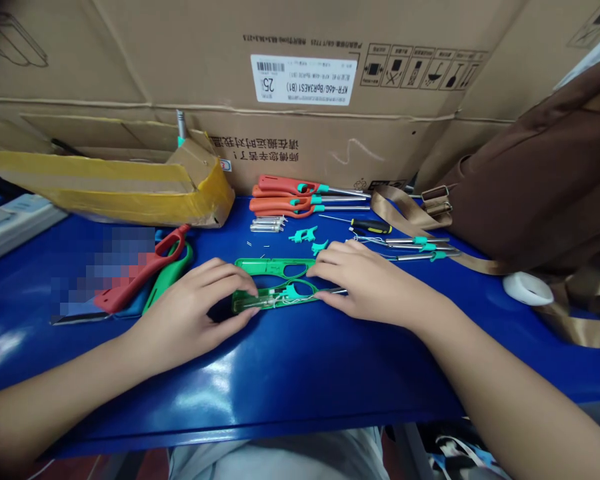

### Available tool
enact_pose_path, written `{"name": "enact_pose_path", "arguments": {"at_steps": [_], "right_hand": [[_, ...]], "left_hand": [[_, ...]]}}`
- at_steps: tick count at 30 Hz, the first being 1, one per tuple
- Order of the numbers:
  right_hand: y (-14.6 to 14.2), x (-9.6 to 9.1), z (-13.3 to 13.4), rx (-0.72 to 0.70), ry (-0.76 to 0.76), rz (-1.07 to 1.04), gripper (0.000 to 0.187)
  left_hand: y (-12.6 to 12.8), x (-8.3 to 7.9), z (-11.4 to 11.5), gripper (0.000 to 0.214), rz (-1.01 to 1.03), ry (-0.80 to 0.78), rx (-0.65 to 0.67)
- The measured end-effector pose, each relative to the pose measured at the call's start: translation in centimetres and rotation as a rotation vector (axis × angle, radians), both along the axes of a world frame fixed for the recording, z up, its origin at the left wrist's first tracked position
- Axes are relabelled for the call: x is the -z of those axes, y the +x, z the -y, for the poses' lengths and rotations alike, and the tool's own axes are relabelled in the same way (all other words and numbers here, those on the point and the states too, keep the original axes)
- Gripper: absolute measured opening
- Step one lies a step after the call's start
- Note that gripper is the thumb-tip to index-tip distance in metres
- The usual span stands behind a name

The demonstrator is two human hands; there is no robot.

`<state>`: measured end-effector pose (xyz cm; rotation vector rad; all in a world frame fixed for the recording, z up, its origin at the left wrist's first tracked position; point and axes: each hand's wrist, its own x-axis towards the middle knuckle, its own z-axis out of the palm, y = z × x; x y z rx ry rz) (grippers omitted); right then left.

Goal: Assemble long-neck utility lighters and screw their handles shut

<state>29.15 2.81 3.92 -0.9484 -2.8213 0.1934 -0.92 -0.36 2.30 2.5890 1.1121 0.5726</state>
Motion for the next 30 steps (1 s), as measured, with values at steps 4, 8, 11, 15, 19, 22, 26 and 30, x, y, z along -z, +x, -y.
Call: {"name": "enact_pose_path", "arguments": {"at_steps": [4, 8, 11, 15, 19, 22, 26, 30], "right_hand": [[-0.4, 0.0, 0.1, 0.002, -0.040, -0.024, 0.021], [-0.9, -0.3, 0.7, -0.056, -0.062, -0.095, 0.019], [-1.4, -0.5, 1.3, -0.071, -0.129, -0.087, 0.019], [-1.7, -0.6, 1.8, -0.040, -0.172, -0.060, 0.020], [-1.4, -0.5, 2.0, -0.025, -0.176, -0.052, 0.020], [-1.3, -0.2, 2.2, -0.007, -0.172, -0.033, 0.024], [-1.7, 0.0, 2.6, 0.046, -0.215, -0.078, 0.025], [-2.6, -0.1, 2.7, 0.183, -0.349, -0.189, 0.023]], "left_hand": [[0.1, 0.4, -0.1, 0.014, 0.013, -0.008, 0.097], [0.2, 0.9, 0.1, 0.028, -0.021, 0.028, 0.183], [0.2, 1.3, 0.2, 0.035, -0.052, 0.043, 0.194], [0.1, 1.6, 0.1, 0.042, -0.090, 0.048, 0.194], [-0.1, 1.7, -0.1, 0.053, -0.107, 0.042, 0.205], [-0.1, 1.9, -0.1, 0.058, -0.106, 0.034, 0.206], [-0.1, 2.0, -0.1, 0.063, -0.097, 0.006, 0.198], [0.1, 2.0, 0.1, 0.065, -0.080, -0.005, 0.197]]}}
